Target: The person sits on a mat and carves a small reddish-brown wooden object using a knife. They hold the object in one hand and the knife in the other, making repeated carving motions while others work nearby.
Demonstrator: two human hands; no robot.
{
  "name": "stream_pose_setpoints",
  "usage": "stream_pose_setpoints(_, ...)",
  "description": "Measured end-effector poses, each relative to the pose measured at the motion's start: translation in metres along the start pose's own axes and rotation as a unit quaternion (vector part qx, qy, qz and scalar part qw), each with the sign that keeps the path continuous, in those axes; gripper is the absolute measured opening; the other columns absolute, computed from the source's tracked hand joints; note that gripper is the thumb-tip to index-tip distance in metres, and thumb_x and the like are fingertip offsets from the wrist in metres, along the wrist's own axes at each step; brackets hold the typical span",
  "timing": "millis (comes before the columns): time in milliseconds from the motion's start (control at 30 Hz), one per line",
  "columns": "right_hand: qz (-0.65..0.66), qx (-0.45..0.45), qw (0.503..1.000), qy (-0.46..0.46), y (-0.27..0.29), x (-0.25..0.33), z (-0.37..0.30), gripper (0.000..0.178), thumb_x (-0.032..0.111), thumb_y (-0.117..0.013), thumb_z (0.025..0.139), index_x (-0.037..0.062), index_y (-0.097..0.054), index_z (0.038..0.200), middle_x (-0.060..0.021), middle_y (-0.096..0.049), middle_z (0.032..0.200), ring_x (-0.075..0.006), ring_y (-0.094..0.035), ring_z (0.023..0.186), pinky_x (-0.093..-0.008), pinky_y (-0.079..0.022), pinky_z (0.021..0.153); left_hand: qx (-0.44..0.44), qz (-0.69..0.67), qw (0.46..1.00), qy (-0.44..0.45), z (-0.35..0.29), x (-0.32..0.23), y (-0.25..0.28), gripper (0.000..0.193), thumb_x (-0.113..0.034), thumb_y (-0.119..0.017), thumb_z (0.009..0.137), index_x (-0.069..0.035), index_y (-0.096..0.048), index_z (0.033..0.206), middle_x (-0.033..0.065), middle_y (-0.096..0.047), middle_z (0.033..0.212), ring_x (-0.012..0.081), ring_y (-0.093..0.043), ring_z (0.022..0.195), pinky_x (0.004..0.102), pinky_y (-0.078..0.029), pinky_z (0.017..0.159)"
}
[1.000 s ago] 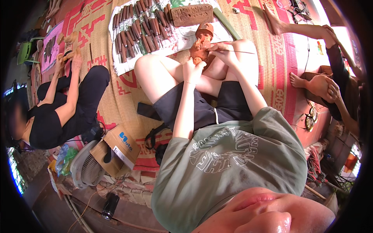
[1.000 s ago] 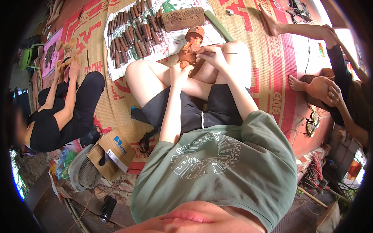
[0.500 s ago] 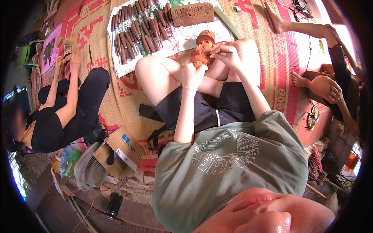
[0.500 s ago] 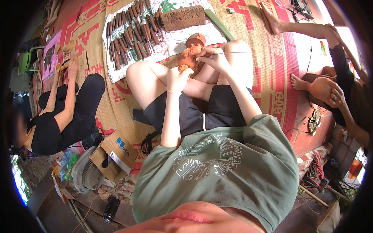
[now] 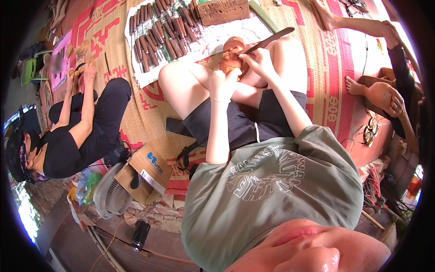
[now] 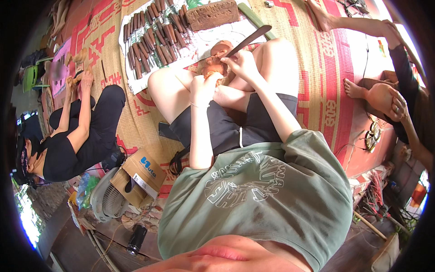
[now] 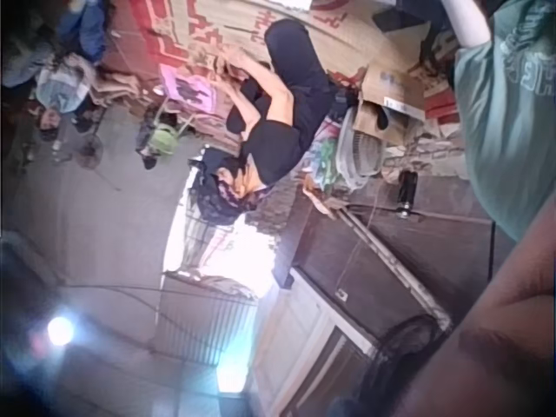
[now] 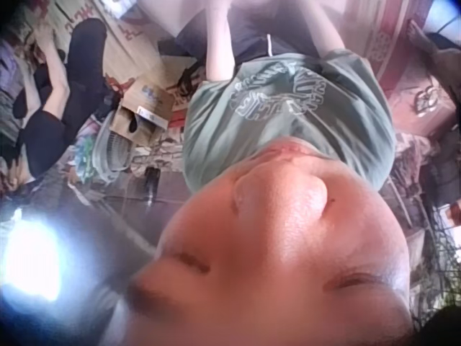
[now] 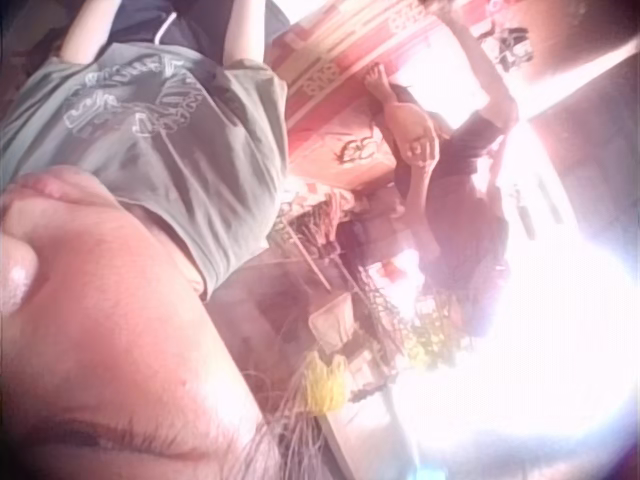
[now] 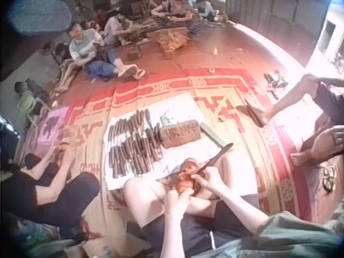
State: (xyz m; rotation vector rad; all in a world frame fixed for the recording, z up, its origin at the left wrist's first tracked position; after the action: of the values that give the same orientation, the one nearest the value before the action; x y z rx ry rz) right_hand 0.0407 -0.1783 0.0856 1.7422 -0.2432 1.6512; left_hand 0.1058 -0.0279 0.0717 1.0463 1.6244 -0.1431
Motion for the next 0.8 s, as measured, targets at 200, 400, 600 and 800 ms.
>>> stream_pose_setpoints(200,0.01,-0.064,0.997,-0.05,0.01,-0.017,0.004,0.024,0.021,-0.069,0.075,-0.003,-0.066,0.075,-0.0103,-0.064,0.062,-0.0105,-0.058,0.056,-0.0259,-0.044,0.05,0.016,-0.076,0.991,0.114,-0.012,0.002,0.013,0.037,-0.029,-0.06,0.071,0.006,-0.059,0.059,0.013,-0.054,0.046,0.016,-0.056,0.044,0.0317,-0.043,0.047)
stream_pose_setpoints(400,0.121,0.037,0.99,-0.061,-0.011,-0.005,-0.006,0.023,0.013,-0.065,0.078,-0.0044,-0.063,0.093,-0.014,-0.066,0.089,-0.0127,-0.061,0.079,-0.0265,-0.049,0.072,-0.003,-0.07,0.994,0.082,-0.009,0.007,0.012,0.037,-0.03,-0.061,0.07,0.006,-0.061,0.062,0.0166,-0.056,0.05,0.0207,-0.059,0.048,0.0341,-0.044,0.05)
stream_pose_setpoints(600,0.116,0.051,0.991,-0.049,-0.007,-0.005,-0.002,0.021,0.009,-0.064,0.079,-0.0046,-0.061,0.095,-0.0139,-0.066,0.088,-0.0149,-0.062,0.084,-0.0284,-0.049,0.076,-0.008,0.034,0.999,0.022,-0.007,-0.007,0.004,0.041,-0.034,-0.062,0.07,0.007,-0.062,0.067,0.0241,-0.057,0.058,0.0324,-0.062,0.058,0.0396,-0.047,0.056)
stream_pose_setpoints(800,0.024,0.059,0.998,-0.03,-0.007,-0.003,0.0,0.022,0.012,-0.069,0.074,-0.0014,-0.062,0.089,-0.0083,-0.063,0.074,-0.0123,-0.058,0.068,-0.0266,-0.047,0.062,-0.046,0.097,0.994,-0.022,-0.009,-0.017,0.014,0.047,-0.039,-0.064,0.068,0.008,-0.062,0.066,0.0264,-0.057,0.06,0.0358,-0.062,0.06,0.0409,-0.049,0.058)
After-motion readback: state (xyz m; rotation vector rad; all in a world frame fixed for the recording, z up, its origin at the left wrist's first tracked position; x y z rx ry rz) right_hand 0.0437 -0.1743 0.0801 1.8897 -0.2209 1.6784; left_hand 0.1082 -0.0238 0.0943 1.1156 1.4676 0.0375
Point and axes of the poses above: each hand's wrist, its own z-axis towards the middle knuckle, its own y-axis out of the back of the hand, x = y × z, the point moved 10 cm from there along z, towards the middle knuckle
